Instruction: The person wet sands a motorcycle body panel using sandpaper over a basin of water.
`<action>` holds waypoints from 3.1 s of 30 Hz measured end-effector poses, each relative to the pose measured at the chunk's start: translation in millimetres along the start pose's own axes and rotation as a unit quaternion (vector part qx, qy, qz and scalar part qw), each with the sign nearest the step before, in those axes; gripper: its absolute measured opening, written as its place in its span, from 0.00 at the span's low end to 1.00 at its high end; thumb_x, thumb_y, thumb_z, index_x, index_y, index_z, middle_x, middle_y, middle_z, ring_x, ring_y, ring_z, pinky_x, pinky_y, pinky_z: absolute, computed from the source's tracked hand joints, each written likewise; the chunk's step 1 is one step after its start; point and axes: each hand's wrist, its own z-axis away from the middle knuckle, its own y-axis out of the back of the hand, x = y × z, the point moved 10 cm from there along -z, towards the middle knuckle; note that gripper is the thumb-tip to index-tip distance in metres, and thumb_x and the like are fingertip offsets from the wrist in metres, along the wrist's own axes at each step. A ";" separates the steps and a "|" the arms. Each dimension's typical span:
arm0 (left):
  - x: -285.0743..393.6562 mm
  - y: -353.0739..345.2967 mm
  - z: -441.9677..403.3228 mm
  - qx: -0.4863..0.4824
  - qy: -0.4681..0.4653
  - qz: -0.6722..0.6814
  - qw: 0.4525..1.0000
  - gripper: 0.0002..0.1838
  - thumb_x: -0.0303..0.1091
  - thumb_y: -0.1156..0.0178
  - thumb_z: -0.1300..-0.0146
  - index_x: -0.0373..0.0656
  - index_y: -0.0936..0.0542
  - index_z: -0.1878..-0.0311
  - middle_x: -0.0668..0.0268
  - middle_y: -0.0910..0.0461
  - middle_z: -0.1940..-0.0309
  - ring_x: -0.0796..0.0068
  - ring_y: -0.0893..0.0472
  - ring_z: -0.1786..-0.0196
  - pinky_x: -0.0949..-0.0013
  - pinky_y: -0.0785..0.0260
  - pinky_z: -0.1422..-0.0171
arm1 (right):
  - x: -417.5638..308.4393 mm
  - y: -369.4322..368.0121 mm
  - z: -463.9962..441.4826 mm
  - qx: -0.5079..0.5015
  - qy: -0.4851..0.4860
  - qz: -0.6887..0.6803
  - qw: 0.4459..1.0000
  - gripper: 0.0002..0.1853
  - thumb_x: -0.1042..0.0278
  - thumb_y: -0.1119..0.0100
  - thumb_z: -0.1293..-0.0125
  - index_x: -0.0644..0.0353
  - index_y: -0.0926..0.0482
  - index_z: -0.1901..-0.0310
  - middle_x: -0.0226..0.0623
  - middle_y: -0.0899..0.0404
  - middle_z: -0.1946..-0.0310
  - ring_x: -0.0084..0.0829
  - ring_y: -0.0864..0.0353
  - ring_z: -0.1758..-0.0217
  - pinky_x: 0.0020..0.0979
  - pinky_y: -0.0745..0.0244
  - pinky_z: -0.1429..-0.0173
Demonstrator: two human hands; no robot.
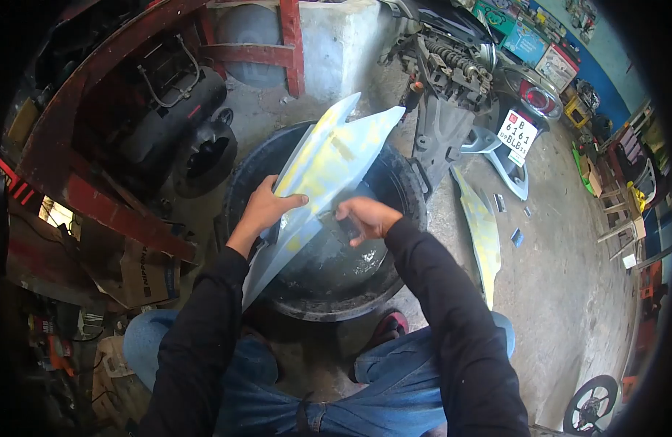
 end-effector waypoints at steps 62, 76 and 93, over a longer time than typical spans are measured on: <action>-37.5 -19.1 0.6 -0.011 0.032 0.034 0.999 0.47 0.61 0.37 0.38 0.30 0.32 0.29 0.37 0.20 0.41 0.45 0.20 0.36 0.56 0.31 0.32 | -75.5 -63.4 76.4 0.287 0.487 0.582 0.585 0.18 0.73 0.34 0.44 0.65 0.19 0.50 0.44 0.19 0.50 0.44 0.22 0.38 0.42 0.27 0.32; -39.0 -22.5 -3.0 -0.002 0.019 0.019 1.000 0.47 0.62 0.37 0.38 0.28 0.31 0.30 0.36 0.21 0.41 0.45 0.20 0.37 0.55 0.30 0.33 | -82.1 -43.8 73.8 0.283 0.495 0.560 0.601 0.21 0.75 0.36 0.43 0.64 0.19 0.46 0.43 0.19 0.45 0.48 0.23 0.36 0.44 0.31 0.27; -48.7 -25.7 -6.2 -0.015 0.036 0.031 0.999 0.46 0.61 0.37 0.38 0.29 0.32 0.29 0.35 0.21 0.41 0.45 0.19 0.37 0.56 0.30 0.32 | -84.9 -36.5 71.1 0.308 0.520 0.545 0.581 0.19 0.74 0.35 0.44 0.64 0.18 0.49 0.42 0.18 0.50 0.44 0.21 0.41 0.43 0.27 0.31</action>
